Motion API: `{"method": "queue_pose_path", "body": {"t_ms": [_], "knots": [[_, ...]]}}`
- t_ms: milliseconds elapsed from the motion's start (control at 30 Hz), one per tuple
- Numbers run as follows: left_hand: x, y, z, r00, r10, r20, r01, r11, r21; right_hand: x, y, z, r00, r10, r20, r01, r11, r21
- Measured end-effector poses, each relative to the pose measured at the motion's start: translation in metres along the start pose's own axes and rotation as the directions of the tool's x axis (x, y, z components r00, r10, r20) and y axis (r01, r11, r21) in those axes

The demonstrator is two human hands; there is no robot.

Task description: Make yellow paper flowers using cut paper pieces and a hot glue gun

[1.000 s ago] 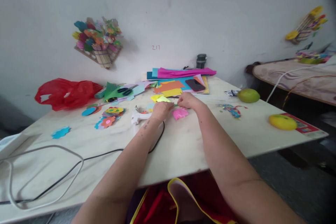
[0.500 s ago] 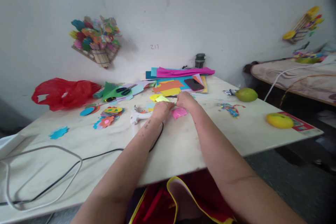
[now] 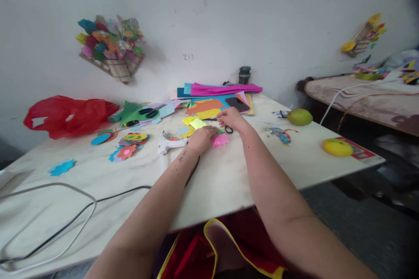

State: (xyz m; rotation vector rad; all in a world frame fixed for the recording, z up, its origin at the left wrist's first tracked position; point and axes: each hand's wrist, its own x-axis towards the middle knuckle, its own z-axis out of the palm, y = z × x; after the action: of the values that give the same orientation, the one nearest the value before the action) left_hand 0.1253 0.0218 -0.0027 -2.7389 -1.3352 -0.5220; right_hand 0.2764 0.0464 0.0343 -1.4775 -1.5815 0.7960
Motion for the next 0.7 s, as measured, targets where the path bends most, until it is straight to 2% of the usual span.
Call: {"method": "queue_pose_path", "body": {"t_ms": [67,133,300,433,600,700], "knots": [[-0.001,-0.001,0.001,1.000,0.011,-0.012,-0.012,0.999,-0.036,-0.003,-0.004,0.002,1.000,-0.008,0.015,0.006,0.988,0.151],[-0.002,-0.003,0.001,1.000,0.006,-0.024,-0.007,0.998,-0.055,-0.006,-0.006,0.003,0.999,-0.023,0.047,0.011,0.974,0.224],[-0.006,-0.006,-0.002,0.996,-0.008,-0.083,0.001,0.997,-0.081,-0.009,-0.005,0.001,0.995,-0.051,0.091,0.020,0.952,0.307],[-0.009,-0.008,-0.004,0.982,-0.107,-0.156,0.094,0.992,-0.089,-0.009,-0.002,0.001,0.993,-0.076,0.094,0.037,0.932,0.360],[-0.011,-0.013,-0.006,0.977,-0.167,-0.130,0.157,0.984,-0.086,-0.008,-0.002,0.002,0.988,-0.082,0.128,0.004,0.857,0.516],[-0.012,-0.016,-0.005,0.976,-0.173,-0.134,0.164,0.984,-0.073,-0.008,-0.003,0.001,0.984,-0.058,0.167,-0.041,0.843,0.537]]}}
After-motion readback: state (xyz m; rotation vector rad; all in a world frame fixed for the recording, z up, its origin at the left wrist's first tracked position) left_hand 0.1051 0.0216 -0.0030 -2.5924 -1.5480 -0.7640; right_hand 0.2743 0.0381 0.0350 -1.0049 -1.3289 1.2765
